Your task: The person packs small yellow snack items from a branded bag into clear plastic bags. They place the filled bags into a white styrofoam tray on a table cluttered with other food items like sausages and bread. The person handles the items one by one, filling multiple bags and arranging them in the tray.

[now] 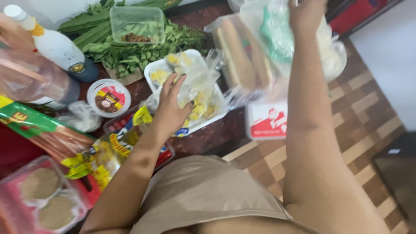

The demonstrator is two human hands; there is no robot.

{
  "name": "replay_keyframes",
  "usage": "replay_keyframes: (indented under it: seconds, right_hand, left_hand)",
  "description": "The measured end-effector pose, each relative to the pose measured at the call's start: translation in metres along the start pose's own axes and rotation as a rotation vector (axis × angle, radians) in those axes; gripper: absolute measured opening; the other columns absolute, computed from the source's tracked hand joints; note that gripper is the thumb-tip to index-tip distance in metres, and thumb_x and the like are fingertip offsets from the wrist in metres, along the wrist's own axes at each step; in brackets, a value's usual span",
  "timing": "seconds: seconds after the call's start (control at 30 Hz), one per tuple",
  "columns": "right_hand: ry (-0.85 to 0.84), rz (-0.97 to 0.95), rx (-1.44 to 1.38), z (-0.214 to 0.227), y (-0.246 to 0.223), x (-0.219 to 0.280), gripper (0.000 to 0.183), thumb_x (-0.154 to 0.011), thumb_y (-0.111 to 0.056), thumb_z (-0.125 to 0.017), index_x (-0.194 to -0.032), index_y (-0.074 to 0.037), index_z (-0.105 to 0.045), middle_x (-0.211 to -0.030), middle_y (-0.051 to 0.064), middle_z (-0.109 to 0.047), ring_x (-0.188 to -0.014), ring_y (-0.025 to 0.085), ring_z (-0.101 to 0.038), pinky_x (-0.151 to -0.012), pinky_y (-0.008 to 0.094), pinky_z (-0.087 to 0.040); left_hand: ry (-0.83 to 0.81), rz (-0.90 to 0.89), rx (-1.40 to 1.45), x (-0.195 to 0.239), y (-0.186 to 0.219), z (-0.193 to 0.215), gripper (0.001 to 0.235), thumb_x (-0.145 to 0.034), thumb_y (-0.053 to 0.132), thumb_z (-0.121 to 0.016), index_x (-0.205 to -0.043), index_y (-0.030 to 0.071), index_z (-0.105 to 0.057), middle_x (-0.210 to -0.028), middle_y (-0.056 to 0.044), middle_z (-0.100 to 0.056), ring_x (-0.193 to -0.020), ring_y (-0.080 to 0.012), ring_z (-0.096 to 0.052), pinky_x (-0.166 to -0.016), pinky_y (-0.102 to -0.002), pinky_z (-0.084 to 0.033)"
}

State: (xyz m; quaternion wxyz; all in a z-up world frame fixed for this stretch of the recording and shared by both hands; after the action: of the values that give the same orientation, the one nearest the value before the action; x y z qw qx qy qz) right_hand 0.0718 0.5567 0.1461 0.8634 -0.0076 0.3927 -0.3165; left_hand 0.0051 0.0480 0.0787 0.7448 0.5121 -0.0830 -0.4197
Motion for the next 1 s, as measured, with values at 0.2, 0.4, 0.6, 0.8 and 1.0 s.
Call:
replay_keyframes:
  seconds: [0.2, 0.4, 0.6, 0.8, 1.0]
  right_hand:
    - [-0.223, 0.018, 0.112, -0.079, 0.099, -0.076, 0.044, -0.071, -0.044, -0.093, -0.096, -0.011, -0.077, -0.091, 0.01, -0.075, -0.089, 0.035, -0.068, -0.07, 0.061, -0.047]
    - [-0.258, -0.142, -0.793, -0.036, 0.087, -0.1, 0.015, -0.109, -0.014, -0.08, -0.112, 0.001, -0.083, -0.092, 0.005, -0.069, -0.074, 0.01, -0.06, -0.066, 0.029, -0.048]
    - [-0.563, -0.2, -1.459, 0.052, -0.006, -0.04, 0.006, -0.099, -0.002, -0.066, -0.104, -0.006, -0.065, -0.098, 0.008, -0.074, -0.08, 0.018, -0.072, -0.07, 0.036, -0.06]
    - [-0.833, -0.385, -1.84, 0.059, -0.068, 0.085, 0.02, -0.096, 0.001, -0.071, -0.116, 0.0, -0.067, -0.104, 0.008, -0.072, -0.094, 0.014, -0.068, -0.089, 0.026, -0.054]
    - [-1.004, -0.499, -2.037, 0.04, -0.086, 0.159, 0.014, -0.097, -0.001, -0.072, -0.107, -0.006, -0.064, -0.105, 0.007, -0.071, -0.096, 0.018, -0.071, -0.087, 0.034, -0.058]
  left_hand:
    - [0.198, -0.061, 0.072, -0.029, 0.058, -0.006, 0.067, -0.084, 0.0, -0.071, -0.147, 0.011, -0.05, -0.159, -0.016, -0.039, -0.15, -0.0365, -0.039, -0.123, -0.042, -0.036]
    - [0.285, -0.133, 0.066, -0.068, 0.084, -0.024, 0.06, -0.087, -0.002, -0.067, -0.144, 0.009, -0.054, -0.156, -0.016, -0.045, -0.151, -0.035, -0.041, -0.127, -0.044, -0.033]
    - [0.226, -0.194, 0.182, -0.121, 0.098, -0.067, 0.064, -0.091, 0.012, -0.072, -0.15, 0.007, -0.048, -0.157, -0.017, -0.045, -0.151, -0.0309, -0.042, -0.127, -0.044, -0.034]
    - [-0.041, -0.074, 1.07, -0.118, 0.084, -0.111, 0.074, -0.099, 0.022, -0.074, -0.159, 0.005, -0.033, -0.154, -0.011, -0.048, -0.144, -0.0218, -0.046, -0.124, -0.041, -0.04]
    - [0.129, 0.302, 1.266, -0.026, 0.044, -0.104, 0.055, -0.099, 0.003, -0.07, -0.149, -0.001, -0.049, -0.125, -0.007, -0.063, -0.108, -0.0175, -0.066, -0.091, -0.038, -0.059]
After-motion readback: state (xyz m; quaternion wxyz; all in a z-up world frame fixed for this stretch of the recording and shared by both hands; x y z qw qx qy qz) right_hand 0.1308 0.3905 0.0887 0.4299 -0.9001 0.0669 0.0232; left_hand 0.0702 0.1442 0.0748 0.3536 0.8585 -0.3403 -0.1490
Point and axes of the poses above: each hand's wrist, its own x-axis away from the middle knuckle, its own z-axis out of the back of the hand, y = z × x, the point moved 5 cm from there along -x, towards the middle knuckle
